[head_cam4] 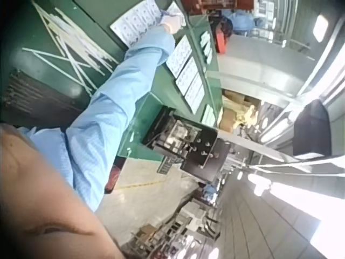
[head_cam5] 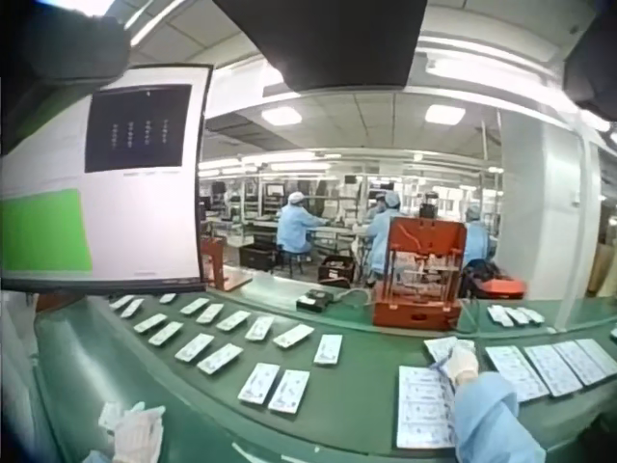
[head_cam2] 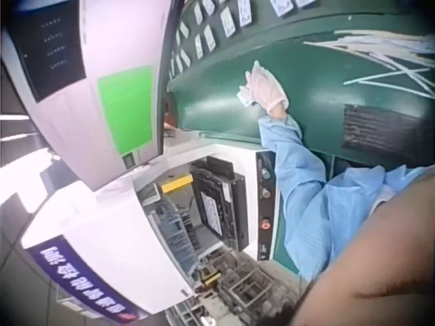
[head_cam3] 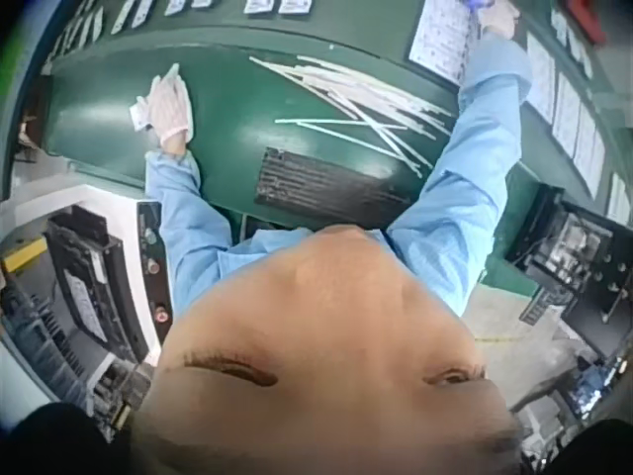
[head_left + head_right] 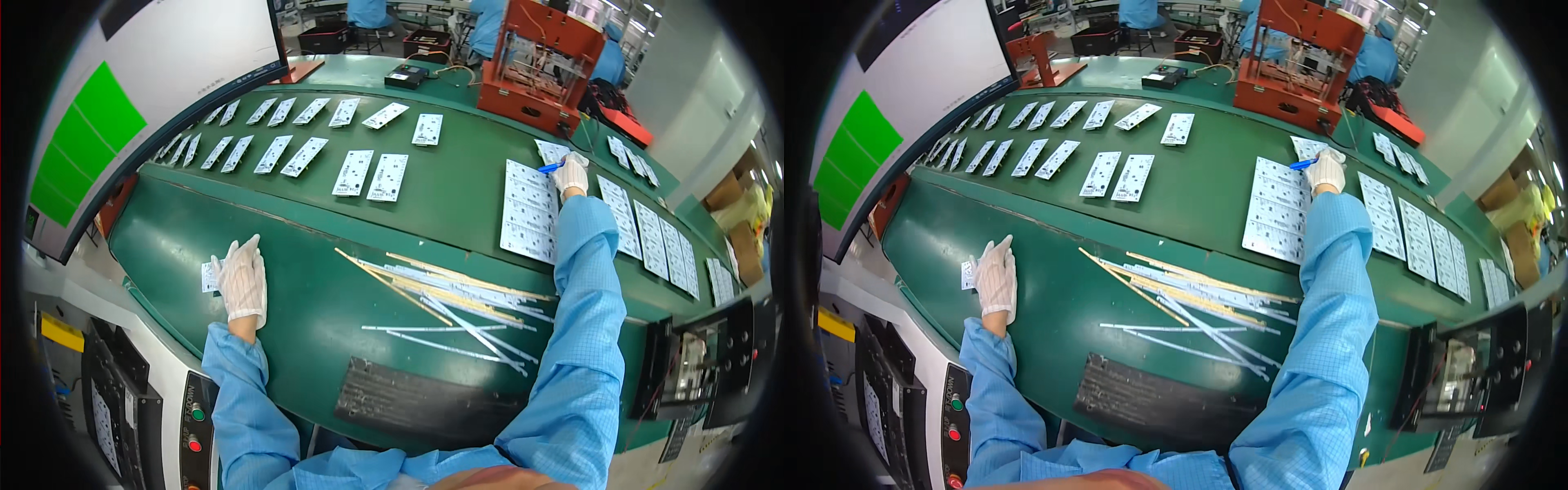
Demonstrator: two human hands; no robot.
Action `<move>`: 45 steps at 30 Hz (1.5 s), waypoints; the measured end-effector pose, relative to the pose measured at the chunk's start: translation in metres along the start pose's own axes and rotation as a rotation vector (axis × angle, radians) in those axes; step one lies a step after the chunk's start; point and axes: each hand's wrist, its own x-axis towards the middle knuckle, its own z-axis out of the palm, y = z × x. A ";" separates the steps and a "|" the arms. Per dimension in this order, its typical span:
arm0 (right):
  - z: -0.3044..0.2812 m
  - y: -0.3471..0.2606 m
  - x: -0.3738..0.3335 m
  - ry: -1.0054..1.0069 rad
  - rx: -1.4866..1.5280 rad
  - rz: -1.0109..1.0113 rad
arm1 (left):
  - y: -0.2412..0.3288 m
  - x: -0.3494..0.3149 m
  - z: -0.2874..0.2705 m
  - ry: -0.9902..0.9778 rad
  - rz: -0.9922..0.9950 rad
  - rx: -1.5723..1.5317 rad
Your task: Inspecting, marking with a pen, and placing printed circuit boards into a testing machine on an electronics assembly line.
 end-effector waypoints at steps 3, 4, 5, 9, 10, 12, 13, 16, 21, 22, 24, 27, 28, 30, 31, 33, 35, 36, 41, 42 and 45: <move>0.011 -0.009 0.014 -0.094 -0.224 -0.018 | 0.003 0.006 -0.002 -0.031 -0.063 -0.059; 0.010 -0.010 0.017 -0.084 -0.206 -0.069 | 0.004 0.008 -0.003 -0.040 -0.075 -0.064; 0.009 -0.012 0.019 -0.116 -0.175 -0.103 | 0.005 0.010 -0.004 -0.035 -0.067 -0.069; -0.018 -0.017 0.016 0.214 0.313 0.133 | 0.000 0.015 0.000 -0.035 -0.088 -0.053; -0.029 -0.023 0.007 0.250 0.379 -0.034 | -0.002 0.015 0.002 -0.037 -0.112 -0.050; -0.054 -0.045 -0.021 0.360 0.480 -0.248 | -0.007 0.013 0.008 -0.046 -0.148 -0.052; -0.068 -0.065 -0.036 -0.011 1.151 -0.196 | -0.010 0.014 0.011 0.005 -0.111 -0.028; -0.097 -0.119 -0.138 0.015 0.583 -0.819 | -0.016 0.014 0.018 0.078 -0.124 -0.019; -0.097 -0.246 -0.314 -0.054 0.457 -1.434 | -0.030 0.022 0.006 0.040 -0.307 -0.081; -0.095 -0.267 -0.341 -0.060 0.464 -1.454 | -0.033 0.024 -0.001 0.062 -0.337 -0.179; -0.096 -0.295 -0.373 -0.142 0.454 -1.438 | -0.034 0.025 -0.017 0.271 -0.273 -0.517; -0.110 -0.312 -0.378 0.068 0.519 -1.317 | -0.028 0.013 -0.040 0.360 -0.042 -0.817; -0.119 -0.305 -0.371 0.036 0.565 -1.276 | -0.020 0.005 -0.045 0.234 0.021 -0.887; -0.137 -0.276 -0.349 0.106 0.661 -1.214 | -0.004 -0.008 -0.050 0.005 0.138 -1.037; -0.144 -0.246 -0.333 0.169 0.692 -1.196 | 0.003 -0.012 -0.049 -0.179 0.232 -0.804; -0.151 -0.178 -0.289 -0.010 0.535 -1.040 | 0.014 -0.018 -0.044 -0.103 0.553 -0.169; -0.144 -0.102 -0.241 -0.071 0.467 -0.665 | 0.012 -0.016 -0.036 -0.116 0.382 -0.122; -0.132 -0.067 -0.222 -0.122 0.370 -0.456 | 0.008 -0.012 -0.031 -0.134 0.324 -0.093; -0.061 0.044 -0.189 0.008 -0.175 -0.272 | -0.018 0.003 -0.010 -0.051 0.139 -0.084; -0.054 0.051 -0.186 0.015 -0.060 -0.221 | -0.019 0.004 -0.009 -0.023 0.106 -0.075; -0.054 0.054 -0.190 0.054 0.044 -0.102 | -0.006 -0.003 -0.018 0.213 0.180 -0.059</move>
